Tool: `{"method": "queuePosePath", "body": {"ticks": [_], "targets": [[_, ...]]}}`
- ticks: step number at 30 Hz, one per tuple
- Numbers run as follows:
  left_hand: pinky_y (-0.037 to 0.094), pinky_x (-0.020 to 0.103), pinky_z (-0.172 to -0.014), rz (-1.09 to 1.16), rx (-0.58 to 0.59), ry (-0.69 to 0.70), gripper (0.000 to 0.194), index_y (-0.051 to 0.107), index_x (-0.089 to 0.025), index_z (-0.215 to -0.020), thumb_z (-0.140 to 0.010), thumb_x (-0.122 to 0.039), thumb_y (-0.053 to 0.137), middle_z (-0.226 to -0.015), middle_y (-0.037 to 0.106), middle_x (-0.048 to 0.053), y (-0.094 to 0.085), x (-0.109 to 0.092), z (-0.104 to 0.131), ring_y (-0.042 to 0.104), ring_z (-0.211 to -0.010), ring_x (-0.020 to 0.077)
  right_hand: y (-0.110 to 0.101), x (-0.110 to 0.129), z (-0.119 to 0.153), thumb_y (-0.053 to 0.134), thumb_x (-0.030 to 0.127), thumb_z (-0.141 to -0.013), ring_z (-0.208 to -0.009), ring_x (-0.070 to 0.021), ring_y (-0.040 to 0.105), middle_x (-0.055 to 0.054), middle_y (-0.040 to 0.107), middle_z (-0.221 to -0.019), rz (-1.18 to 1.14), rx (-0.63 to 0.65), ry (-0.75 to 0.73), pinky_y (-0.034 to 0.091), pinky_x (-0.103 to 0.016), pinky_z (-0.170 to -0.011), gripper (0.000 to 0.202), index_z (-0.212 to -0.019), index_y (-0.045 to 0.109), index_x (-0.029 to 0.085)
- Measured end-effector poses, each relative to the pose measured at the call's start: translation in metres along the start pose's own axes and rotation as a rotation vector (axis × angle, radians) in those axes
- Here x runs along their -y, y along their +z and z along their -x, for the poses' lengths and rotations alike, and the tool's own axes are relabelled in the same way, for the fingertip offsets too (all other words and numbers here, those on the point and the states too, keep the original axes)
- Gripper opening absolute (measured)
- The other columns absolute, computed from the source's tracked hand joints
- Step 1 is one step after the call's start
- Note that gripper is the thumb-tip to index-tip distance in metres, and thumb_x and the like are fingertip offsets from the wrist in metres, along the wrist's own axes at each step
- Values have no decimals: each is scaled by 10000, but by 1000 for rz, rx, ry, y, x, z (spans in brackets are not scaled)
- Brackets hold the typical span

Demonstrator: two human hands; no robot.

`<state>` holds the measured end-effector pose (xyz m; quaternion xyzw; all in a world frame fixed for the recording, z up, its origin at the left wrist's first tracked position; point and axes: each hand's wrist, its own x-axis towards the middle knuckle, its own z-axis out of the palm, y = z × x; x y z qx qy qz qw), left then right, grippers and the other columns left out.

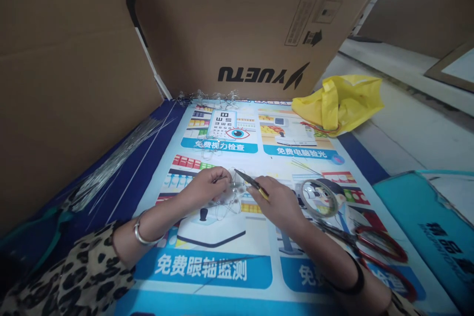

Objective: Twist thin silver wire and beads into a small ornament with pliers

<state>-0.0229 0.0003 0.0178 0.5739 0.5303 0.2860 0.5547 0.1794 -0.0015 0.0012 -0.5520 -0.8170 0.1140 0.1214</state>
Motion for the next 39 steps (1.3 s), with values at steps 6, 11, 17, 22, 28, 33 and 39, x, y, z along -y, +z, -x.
{"method": "queuePosePath", "body": {"ticks": [6, 11, 17, 22, 28, 33, 39], "targets": [[354, 183, -434, -13, 28, 14, 117, 525, -166, -738, -769, -272, 485, -529, 507, -47, -1, 0, 0, 445, -428, 68, 0, 2, 0, 402, 399, -880, -739, -157, 581, -7, 618, -811, 19, -5, -2, 318, -232, -568, 234, -871, 554, 221], [360, 190, -445, -26, 62, -5, 125, 542, -160, -757, -779, -270, 485, -537, 533, -40, -1, 0, 0, 463, -431, 70, 2, 3, 0, 391, 407, -886, -741, -160, 578, -11, 615, -797, -4, -19, 9, 319, -230, -576, 249, -863, 550, 217], [363, 188, -466, -74, 79, 10, 121, 531, -159, -735, -794, -253, 483, -527, 529, -44, -1, -2, 1, 482, -449, 71, 2, 4, 0, 387, 418, -884, -737, -161, 571, -16, 610, -795, -53, -2, 29, 332, -230, -589, 263, -865, 548, 211], [333, 179, -453, -23, 92, 0, 119, 515, -163, -753, -808, -262, 479, -512, 528, -48, 0, -3, 2, 444, -429, 60, 3, 3, 0, 385, 417, -884, -724, -159, 559, -11, 598, -776, -85, 4, 27, 337, -232, -599, 261, -844, 537, 208], [325, 185, -463, -5, 76, 36, 112, 488, -172, -752, -811, -267, 470, -488, 504, -58, -1, -1, 2, 418, -432, 65, 2, 1, -1, 383, 429, -882, -731, -158, 555, -9, 598, -788, -95, 24, 18, 336, -235, -604, 267, -854, 538, 213], [335, 193, -502, -39, 65, 73, 116, 491, -174, -762, -824, -260, 444, -506, 508, -54, -2, 0, 2, 438, -473, 74, 0, -2, -1, 386, 425, -884, -784, -165, 564, -11, 600, -823, -32, 35, -21, 339, -238, -609, 257, -897, 545, 223], [348, 206, -535, -120, 53, 118, 122, 509, -175, -775, -828, -245, 424, -532, 524, -44, -3, 1, 2, 459, -512, 87, -6, -1, 0, 410, 410, -880, -820, -171, 550, -27, 585, -840, 105, -14, -114, 332, -240, -595, 242, -874, 556, 218]]}}
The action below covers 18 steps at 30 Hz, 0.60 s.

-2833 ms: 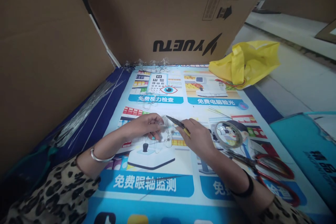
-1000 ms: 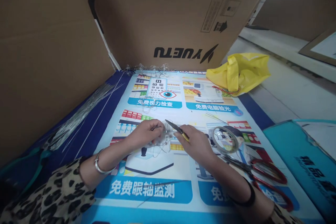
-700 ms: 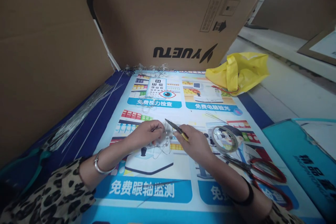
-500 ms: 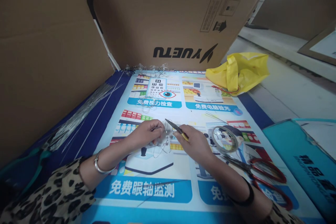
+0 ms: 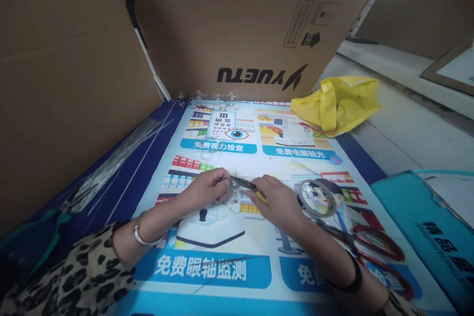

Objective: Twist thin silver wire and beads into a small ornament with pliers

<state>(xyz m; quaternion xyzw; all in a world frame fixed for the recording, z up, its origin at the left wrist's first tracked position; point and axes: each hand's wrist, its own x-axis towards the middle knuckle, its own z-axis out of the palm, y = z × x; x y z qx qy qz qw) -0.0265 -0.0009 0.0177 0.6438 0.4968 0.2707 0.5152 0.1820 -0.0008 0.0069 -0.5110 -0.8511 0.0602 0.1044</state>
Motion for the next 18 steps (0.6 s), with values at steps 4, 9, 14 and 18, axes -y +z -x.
{"method": "queuePosePath", "body": {"ticks": [4, 9, 14, 18], "targets": [[348, 204, -537, 3, 7, -5, 124, 507, -178, -774, -831, -245, 420, -538, 538, -38, -1, 0, 1, 466, -520, 90, -6, -1, 0, 419, 411, -878, -827, -181, 533, -37, 582, -829, 80, -22, -51, 331, -254, -603, 250, -858, 564, 209], [343, 199, -521, 74, 52, -35, 129, 502, -177, -762, -831, -265, 439, -532, 536, -37, -1, 0, 1, 466, -508, 87, -9, -6, -1, 428, 416, -875, -840, -180, 525, -42, 585, -834, 71, -33, -75, 351, -258, -631, 254, -873, 572, 207], [352, 202, -526, 178, 61, -35, 124, 500, -173, -753, -822, -269, 466, -553, 542, -32, -2, 1, 0, 479, -512, 87, -7, -7, -2, 432, 409, -875, -854, -182, 531, -45, 588, -838, 34, -15, -72, 368, -261, -660, 252, -884, 577, 203], [346, 199, -521, 201, 67, -47, 125, 508, -170, -756, -824, -267, 468, -542, 531, -36, -2, 2, 0, 462, -496, 77, -7, -6, -1, 429, 412, -875, -844, -186, 548, -40, 595, -844, 51, -5, -46, 360, -257, -623, 251, -892, 575, 208]]}}
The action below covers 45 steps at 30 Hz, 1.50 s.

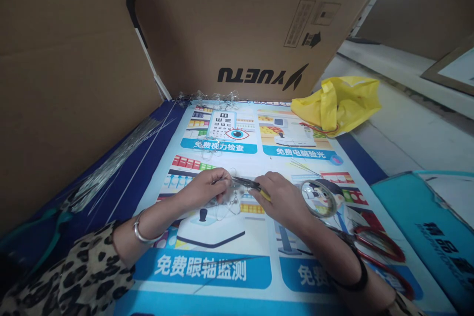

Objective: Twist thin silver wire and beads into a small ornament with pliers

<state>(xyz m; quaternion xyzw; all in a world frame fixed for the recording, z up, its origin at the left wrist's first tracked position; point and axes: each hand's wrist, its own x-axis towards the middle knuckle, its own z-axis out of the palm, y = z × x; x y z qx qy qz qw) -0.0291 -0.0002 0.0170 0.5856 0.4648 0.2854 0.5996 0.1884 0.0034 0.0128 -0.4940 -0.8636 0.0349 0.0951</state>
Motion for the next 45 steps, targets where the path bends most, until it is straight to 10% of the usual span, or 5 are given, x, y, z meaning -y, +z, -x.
{"method": "queuePosePath", "body": {"ticks": [45], "targets": [[340, 217, -528, 128, -136, 64, 107, 507, -161, -724, -778, -253, 504, -569, 490, -38, -2, 1, -2, 446, -490, 76, -1, -7, 1, 467, 316, -853, -855, -214, 521, -80, 591, -859, -45, -143, -45, 395, -326, -755, 202, -938, 586, 177]]}}
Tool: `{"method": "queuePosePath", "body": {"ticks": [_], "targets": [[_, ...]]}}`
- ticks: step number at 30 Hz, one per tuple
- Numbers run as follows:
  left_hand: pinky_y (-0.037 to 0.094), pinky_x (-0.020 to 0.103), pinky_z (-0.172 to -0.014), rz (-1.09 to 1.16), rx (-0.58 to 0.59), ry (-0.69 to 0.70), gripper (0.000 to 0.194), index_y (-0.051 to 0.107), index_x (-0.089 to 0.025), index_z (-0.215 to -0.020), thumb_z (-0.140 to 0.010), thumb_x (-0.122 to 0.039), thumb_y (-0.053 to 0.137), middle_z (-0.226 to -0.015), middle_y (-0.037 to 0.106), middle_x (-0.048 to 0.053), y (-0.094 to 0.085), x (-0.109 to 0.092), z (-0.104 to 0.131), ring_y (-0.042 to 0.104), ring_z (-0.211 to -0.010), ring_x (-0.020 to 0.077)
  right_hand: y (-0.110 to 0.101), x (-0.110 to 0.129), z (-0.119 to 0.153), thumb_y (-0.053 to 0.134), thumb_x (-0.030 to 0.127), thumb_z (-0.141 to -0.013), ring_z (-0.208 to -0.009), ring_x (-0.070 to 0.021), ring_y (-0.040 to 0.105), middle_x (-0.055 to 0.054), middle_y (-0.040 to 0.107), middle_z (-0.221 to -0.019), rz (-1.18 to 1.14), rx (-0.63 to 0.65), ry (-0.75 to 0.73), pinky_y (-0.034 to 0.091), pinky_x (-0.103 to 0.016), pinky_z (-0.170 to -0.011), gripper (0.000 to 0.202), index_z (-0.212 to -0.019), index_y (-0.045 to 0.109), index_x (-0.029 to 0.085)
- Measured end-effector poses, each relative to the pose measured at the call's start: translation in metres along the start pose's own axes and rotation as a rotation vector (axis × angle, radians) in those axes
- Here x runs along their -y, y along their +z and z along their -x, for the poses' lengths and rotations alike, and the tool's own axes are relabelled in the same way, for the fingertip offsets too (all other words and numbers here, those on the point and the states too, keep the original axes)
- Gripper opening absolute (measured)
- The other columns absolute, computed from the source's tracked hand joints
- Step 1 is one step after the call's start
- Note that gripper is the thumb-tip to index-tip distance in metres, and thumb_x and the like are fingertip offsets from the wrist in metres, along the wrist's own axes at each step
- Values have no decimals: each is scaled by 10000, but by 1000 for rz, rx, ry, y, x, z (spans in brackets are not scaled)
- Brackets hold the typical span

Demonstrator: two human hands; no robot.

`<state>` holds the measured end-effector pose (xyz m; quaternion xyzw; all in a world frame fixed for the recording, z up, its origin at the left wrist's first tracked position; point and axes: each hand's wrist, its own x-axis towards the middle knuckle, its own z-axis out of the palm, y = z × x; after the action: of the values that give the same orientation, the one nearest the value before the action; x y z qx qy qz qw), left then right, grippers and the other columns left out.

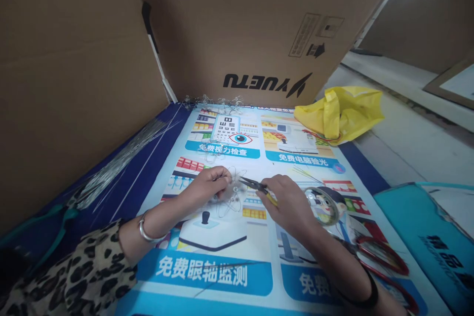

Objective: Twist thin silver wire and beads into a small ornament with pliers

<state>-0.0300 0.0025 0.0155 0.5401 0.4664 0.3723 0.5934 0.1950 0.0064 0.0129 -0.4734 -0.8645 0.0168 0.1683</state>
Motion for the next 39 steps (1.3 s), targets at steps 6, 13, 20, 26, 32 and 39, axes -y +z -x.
{"method": "queuePosePath", "body": {"ticks": [6, 13, 20, 26, 32, 39], "targets": [[337, 218, -531, -42, 57, -9, 127, 527, -164, -763, -799, -282, 500, -522, 483, -42, 2, 0, 2, 443, -486, 84, 3, 5, 0, 472, 319, -848, -843, -208, 516, -76, 587, -855, 2, 5, 26, 387, -318, -728, 194, -924, 583, 180], [322, 206, -512, -31, 94, -15, 129, 512, -165, -735, -803, -272, 489, -520, 474, -39, 2, -1, 2, 435, -489, 82, 3, 4, 0, 462, 329, -858, -845, -219, 485, -83, 573, -861, 76, 4, -60, 353, -331, -742, 212, -943, 579, 175], [295, 209, -502, -66, 101, -37, 121, 500, -169, -703, -780, -262, 490, -488, 459, -48, 2, -3, 3, 412, -463, 83, -4, 6, 2, 492, 261, -828, -859, -239, 459, -100, 569, -912, 238, -67, -115, 326, -354, -745, 199, -984, 584, 179], [283, 211, -485, -37, 94, -19, 112, 502, -172, -718, -783, -262, 486, -497, 457, -47, 1, 2, 1, 400, -455, 82, 2, -4, 0, 463, 321, -854, -840, -221, 481, -84, 574, -866, 49, -119, -36, 354, -339, -734, 200, -937, 571, 175], [283, 216, -492, -56, 112, -6, 117, 506, -169, -711, -788, -253, 478, -499, 461, -42, 0, 6, 1, 406, -471, 86, 6, -3, 1, 468, 312, -853, -868, -223, 483, -88, 569, -890, 12, -110, -89, 359, -340, -754, 200, -958, 566, 173], [299, 205, -505, -70, 134, -45, 117, 512, -170, -721, -803, -238, 465, -486, 478, -45, 1, 3, 2, 422, -477, 80, -3, 4, 1, 492, 287, -838, -873, -236, 452, -98, 562, -927, 197, -12, -142, 329, -352, -753, 208, -991, 578, 175]]}}
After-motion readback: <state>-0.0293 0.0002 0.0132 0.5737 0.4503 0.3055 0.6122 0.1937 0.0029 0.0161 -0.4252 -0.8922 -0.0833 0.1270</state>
